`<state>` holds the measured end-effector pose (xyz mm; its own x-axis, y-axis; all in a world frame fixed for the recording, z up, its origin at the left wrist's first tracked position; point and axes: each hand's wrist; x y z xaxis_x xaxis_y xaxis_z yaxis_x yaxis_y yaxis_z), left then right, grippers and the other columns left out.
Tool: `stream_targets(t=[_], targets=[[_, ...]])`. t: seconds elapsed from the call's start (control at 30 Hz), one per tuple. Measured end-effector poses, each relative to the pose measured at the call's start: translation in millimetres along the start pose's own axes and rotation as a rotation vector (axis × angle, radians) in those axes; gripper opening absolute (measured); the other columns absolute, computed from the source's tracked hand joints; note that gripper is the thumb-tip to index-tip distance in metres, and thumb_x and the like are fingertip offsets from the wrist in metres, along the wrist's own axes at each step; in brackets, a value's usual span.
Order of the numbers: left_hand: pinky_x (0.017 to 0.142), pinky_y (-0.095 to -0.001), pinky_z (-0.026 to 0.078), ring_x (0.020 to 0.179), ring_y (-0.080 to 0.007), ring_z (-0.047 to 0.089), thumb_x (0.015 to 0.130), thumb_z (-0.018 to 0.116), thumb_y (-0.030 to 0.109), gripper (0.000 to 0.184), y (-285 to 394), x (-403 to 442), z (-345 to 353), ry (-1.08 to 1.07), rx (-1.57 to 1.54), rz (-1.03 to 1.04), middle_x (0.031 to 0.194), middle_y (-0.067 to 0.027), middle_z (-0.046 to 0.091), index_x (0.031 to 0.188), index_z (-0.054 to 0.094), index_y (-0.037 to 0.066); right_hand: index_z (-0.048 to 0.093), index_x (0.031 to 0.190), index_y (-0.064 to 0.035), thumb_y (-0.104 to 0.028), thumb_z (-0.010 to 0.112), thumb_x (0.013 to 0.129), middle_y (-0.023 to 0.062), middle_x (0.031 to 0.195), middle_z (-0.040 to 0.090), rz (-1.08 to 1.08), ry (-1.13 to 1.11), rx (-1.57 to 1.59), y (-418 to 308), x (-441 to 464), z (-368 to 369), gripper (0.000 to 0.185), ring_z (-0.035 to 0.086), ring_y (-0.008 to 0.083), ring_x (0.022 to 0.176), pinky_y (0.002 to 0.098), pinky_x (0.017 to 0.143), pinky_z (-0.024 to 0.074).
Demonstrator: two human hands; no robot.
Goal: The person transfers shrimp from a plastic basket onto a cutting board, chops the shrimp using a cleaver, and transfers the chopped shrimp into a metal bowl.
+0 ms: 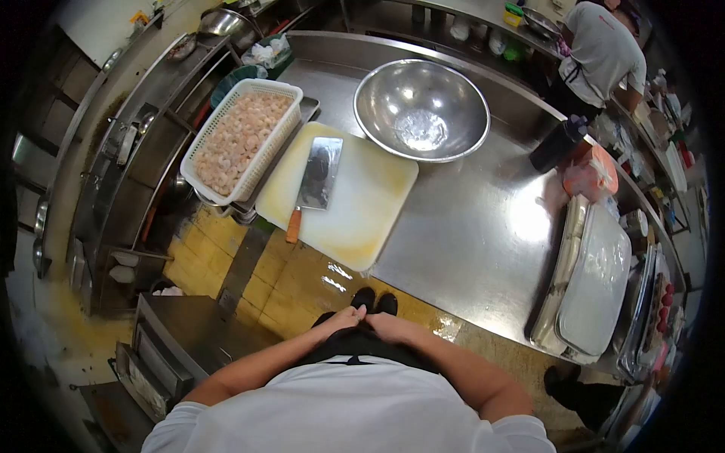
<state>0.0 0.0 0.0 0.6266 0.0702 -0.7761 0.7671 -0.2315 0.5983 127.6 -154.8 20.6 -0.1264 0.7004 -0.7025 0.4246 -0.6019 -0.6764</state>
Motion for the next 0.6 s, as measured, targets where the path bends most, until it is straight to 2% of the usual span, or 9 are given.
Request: stream_targets(t=[0.07,0.17,0.2,0.3,0.37,0.4,0.5,0.57,0.6], targets=[[0.095,-0.0471,0.051,0.113,-0.041,0.069,0.108,0.043,0.065,0.074,-12.1,12.7,7.6,0.064,0.055,0.074,0.116,-0.0291,0.072,0.11,0.068,-0.005,0.055,0.151,-0.0035,-0.03,0.06,0.105,0.0227,0.134,0.07,-0.229,0.009,0.171,28.1,-4.6,-5.7,0.054,0.069,0.0285,0.118,0.0391,0.095,0.0554],[0.096,-0.047,0.052,0.113,-0.0402,0.07,0.106,0.049,0.064,0.068,0.5,-24.8,-25.9,0.062,0.236,0.116,0.114,-0.0256,0.073,0.115,0.071,0.001,0.058,0.148,-0.0019,-0.025,0.064,0.102,0.0188,0.127,0.072,-0.105,-0.084,0.196,21.4,-27.3,-26.0,0.052,0.07,0.0284,0.107,0.0378,0.091,0.0561],[0.095,-0.0444,0.054,0.108,-0.0357,0.072,0.105,0.055,0.057,0.058,1.6,-28.1,-33.6,0.172,0.363,0.181,0.11,-0.0212,0.075,0.117,0.073,0.004,0.059,0.147,-0.0012,-0.024,0.065,0.101,0.0157,0.121,0.073,-0.073,-0.05,0.281,19.6,-38.6,-32.3,0.051,0.068,0.0244,0.1,0.0361,0.089,0.0564],[0.092,-0.0407,0.055,0.104,-0.0321,0.073,0.104,0.065,0.045,0.043,71.5,-73.8,-69.3,0.222,0.08,0.374,0.108,-0.0179,0.076,0.113,0.075,0.004,0.061,0.144,0.0004,-0.022,0.07,0.098,0.0093,0.109,0.074,-0.02,0.049,0.482,5.3,-66.0,-52.8,0.052,0.066,0.0168,0.088,0.0326,0.085,0.0568],[0.086,-0.037,0.056,0.096,-0.0269,0.072,0.101,0.07,0.031,0.03,135.6,-108.1,-72.7,-0.03,-0.109,0.636,0.105,-0.0158,0.076,0.11,0.075,0.003,0.062,0.143,0.0009,-0.025,0.073,0.098,0.0088,0.11,0.074,-0.05,0.098,0.528,-7.6,-67.7,-72.5,0.053,0.066,0.0174,0.09,0.0323,0.087,0.0565],[0.087,-0.0352,0.055,0.097,-0.0236,0.071,0.101,0.07,0.025,0.026,169.6,-125.7,-69.2,-0.171,-0.052,0.81,0.103,-0.0132,0.074,0.111,0.074,0.002,0.062,0.14,0.0033,-0.029,0.076,0.098,0.0087,0.108,0.074,-0.382,0.288,0.387,7.1,-50.2,-71.1,0.054,0.066,0.0155,0.09,0.032,0.085,0.0572],[0.079,-0.0339,0.052,0.086,-0.0226,0.065,0.101,0.066,0.02,0.023,252.0,-179.7,-36.8,-0.633,-0.07,1.133,0.095,-0.0114,0.069,0.105,0.069,-0.002,0.064,0.132,0.007,-0.024,0.074,0.099,0.0086,0.101,0.074,-0.173,0.306,0.533,-53.8,-24.2,-111.8,0.047,0.067,0.013,0.083,0.032,0.074,0.0573],[0.088,-0.0369,0.053,0.098,-0.022,0.069,0.098,0.068,0.021,0.024,286.2,-205.8,-32.3,-0.891,-0.024,1.16,0.101,-0.0155,0.074,0.107,0.073,-0.001,0.065,0.131,0.0066,-0.02,0.072,0.1,0.008,0.101,0.073,-0.139,0.372,0.544,-97.3,-8.2,-136.6,0.042,0.067,0.014,0.083,0.0317,0.074,0.0579],[0.088,-0.0396,0.053,0.098,-0.0261,0.07,0.099,0.069,0.026,0.028,293.0,-210.5,-30.7,-0.9,0.006,1.147,0.102,-0.0187,0.074,0.11,0.074,0.001,0.066,0.13,0.0065,-0.018,0.071,0.1,0.0077,0.101,0.072,-0.121,0.407,0.551,-113.4,1.8,-144.9,0.039,0.066,0.0145,0.083,0.0315,0.075,0.0582]])
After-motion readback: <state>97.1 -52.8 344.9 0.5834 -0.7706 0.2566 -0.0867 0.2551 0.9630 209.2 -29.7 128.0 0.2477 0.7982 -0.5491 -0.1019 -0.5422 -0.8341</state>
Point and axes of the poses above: each hand's wrist, its own x-axis towards the middle knuckle, its own z-axis out of the palm, y = z × x
